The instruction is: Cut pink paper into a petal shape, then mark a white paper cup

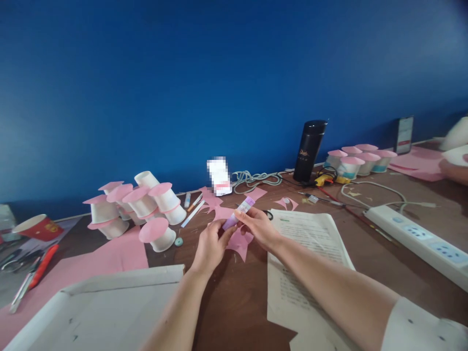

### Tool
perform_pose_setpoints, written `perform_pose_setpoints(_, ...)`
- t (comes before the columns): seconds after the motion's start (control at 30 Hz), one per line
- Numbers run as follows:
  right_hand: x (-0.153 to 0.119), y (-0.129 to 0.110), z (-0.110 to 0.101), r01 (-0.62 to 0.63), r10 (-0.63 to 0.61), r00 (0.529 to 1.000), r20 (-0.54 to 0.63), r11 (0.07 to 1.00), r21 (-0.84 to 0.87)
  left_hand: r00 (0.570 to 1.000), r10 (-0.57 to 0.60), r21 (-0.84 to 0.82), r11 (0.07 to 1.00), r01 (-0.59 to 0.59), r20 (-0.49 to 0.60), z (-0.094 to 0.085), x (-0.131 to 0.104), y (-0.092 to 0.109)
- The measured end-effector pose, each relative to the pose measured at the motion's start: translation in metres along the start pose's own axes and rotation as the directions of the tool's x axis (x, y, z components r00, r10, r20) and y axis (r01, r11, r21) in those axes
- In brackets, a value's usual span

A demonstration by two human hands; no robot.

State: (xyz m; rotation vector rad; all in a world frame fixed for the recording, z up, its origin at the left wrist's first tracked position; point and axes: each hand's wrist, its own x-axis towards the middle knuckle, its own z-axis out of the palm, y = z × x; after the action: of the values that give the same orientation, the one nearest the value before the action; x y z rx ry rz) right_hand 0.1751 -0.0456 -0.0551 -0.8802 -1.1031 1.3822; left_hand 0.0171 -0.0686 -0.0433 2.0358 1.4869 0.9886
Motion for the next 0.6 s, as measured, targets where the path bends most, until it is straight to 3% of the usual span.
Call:
perform_pose_setpoints(0.2, 0.000, 0.009, 0.006, 0.033, -0.031, 0.995, -0.096, 0.999, 0.013, 0.997, 0.012, 0.260, 0.965, -0.032, 0.080, 0.001, -0.001, 0.004)
perform_pose_setpoints(0.33, 0.002, 0.013, 0.012, 0.026, -0.019, 0.990, -0.142, 0.999, 0.046, 0.995, 0.017, 0.310, 0.950, -0.048, 0.103, 0.003, -0.001, 0.006)
perform_pose_setpoints(0.43, 0.011, 0.010, 0.003, 0.014, 0.000, 0.974, -0.225, 0.998, 0.061, 0.994, -0.004, 0.338, 0.941, -0.032, 0.107, 0.005, -0.003, 0.005)
perform_pose_setpoints(0.47, 0.015, 0.007, -0.004, 0.026, -0.003, 0.953, -0.303, 0.997, 0.071, 0.994, -0.016, 0.350, 0.936, -0.022, 0.106, 0.006, -0.003, 0.004)
perform_pose_setpoints(0.53, 0.024, 0.001, -0.019, 0.095, -0.015, 0.860, -0.510, 0.987, 0.131, 0.996, -0.029, 0.365, 0.931, -0.003, 0.083, 0.006, -0.004, 0.001)
perform_pose_setpoints(0.6, 0.030, -0.006, -0.032, 0.165, -0.043, 0.828, -0.558, 0.971, 0.170, 1.000, -0.019, 0.358, 0.934, 0.021, -0.010, 0.005, -0.002, -0.006)
